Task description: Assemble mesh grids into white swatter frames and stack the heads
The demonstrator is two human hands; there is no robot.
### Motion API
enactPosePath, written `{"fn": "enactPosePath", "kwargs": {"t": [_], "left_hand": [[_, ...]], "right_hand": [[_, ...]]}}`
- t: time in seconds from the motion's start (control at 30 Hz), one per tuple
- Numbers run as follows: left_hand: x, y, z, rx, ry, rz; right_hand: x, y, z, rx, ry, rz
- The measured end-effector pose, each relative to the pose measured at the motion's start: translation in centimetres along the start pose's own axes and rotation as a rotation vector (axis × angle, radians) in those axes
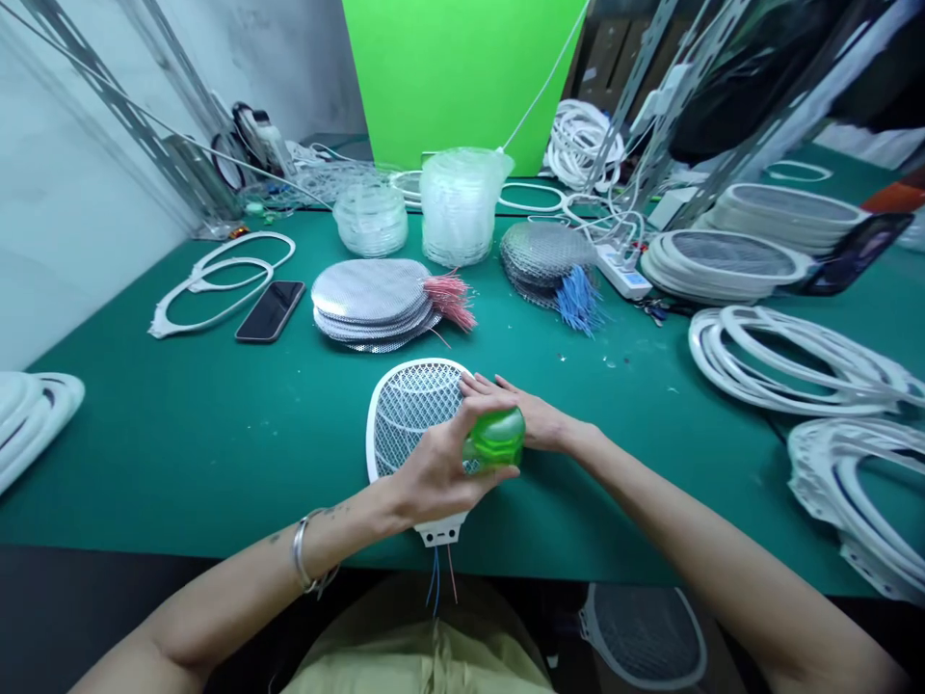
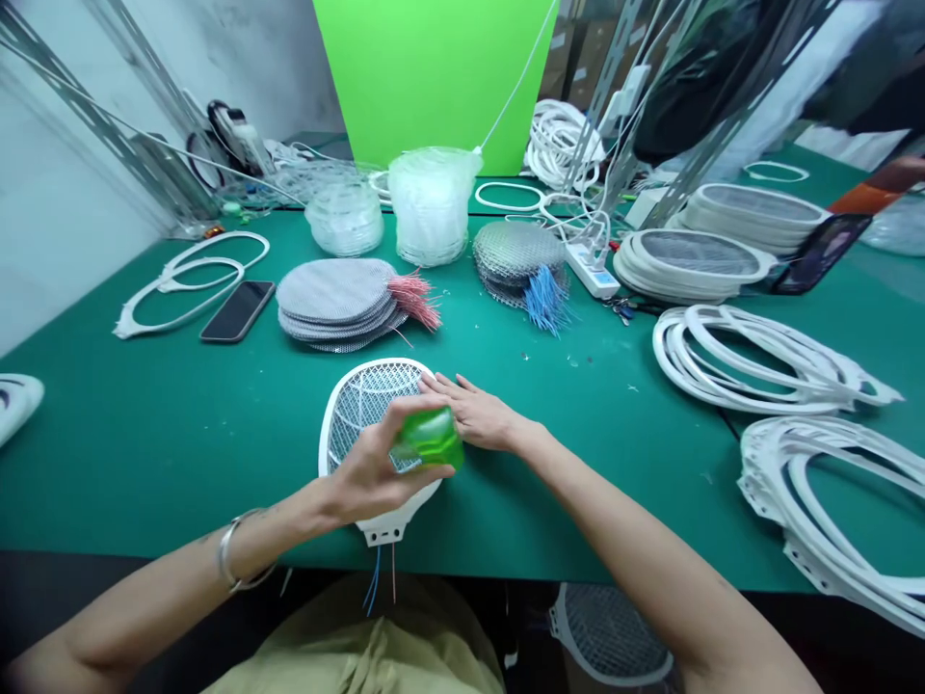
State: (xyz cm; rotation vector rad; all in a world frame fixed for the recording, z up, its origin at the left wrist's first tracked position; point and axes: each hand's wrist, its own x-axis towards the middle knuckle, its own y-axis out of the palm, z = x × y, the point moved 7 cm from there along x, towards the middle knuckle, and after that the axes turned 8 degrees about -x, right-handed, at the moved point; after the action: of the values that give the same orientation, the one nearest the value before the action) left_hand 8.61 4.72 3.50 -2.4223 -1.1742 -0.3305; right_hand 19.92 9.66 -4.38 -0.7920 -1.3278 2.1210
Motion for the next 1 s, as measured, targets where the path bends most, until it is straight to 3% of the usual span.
{"fn": "enactPosePath", "kwargs": {"t": [0.07,0.17,0.2,0.3,0.33,0.47,0.6,0.67,0.73,0.8,0.9,1.0], "left_hand": [[-0.8,-0.4,-0.7,-0.011,0.021,-0.022],[-2.2,0.3,-0.8,-0.012,-0.069,0.156],[-2.7,0.2,-0.7,-0.034,-0.111,0.166],[-3.9,-1.5,-1.3,-0.087,-0.102,-0.024],[-4.4,-1.7,-1.7,-0.078,-0.069,-0.041],[-6.2,-0.4,-2.2,0.012,-0.057,0.148],[-7.0,-1.5,-2.6,0.011,-0.031,-0.049],[-7.3,-1.4,-2.6,0.034,-0.049,-0.019],[-7.6,-1.3,-2.0,0.010,-0.158,0.043],[-8.2,-2.5,-1.7,-0.048,-0.218,-0.061],[-9.6,-4.2,-2.3,0.004,-0.098,-0.214],[-11.0,-3.6,-1.7,0.148,-0.090,-0.127]], "right_hand": [[0.1,0.1,0.0,0.002,0.012,-0.008],[0.1,0.2,0.2,-0.001,0.018,-0.013],[0.0,0.3,0.3,-0.005,0.017,-0.014],[-0.2,0.3,0.6,-0.032,0.032,-0.024],[-0.2,0.2,0.6,-0.040,0.045,-0.030],[-0.1,0.3,0.7,-0.056,0.072,-0.029],[-0.1,0.4,0.6,-0.069,0.077,-0.025],[-0.1,0.4,0.6,-0.071,0.076,-0.038],[-0.2,0.4,0.6,-0.065,0.073,-0.038],[-0.2,0.5,0.6,-0.057,0.074,-0.033],[-0.1,0.6,0.5,-0.052,0.075,-0.042],[-0.1,0.5,0.5,-0.053,0.076,-0.054]]}}
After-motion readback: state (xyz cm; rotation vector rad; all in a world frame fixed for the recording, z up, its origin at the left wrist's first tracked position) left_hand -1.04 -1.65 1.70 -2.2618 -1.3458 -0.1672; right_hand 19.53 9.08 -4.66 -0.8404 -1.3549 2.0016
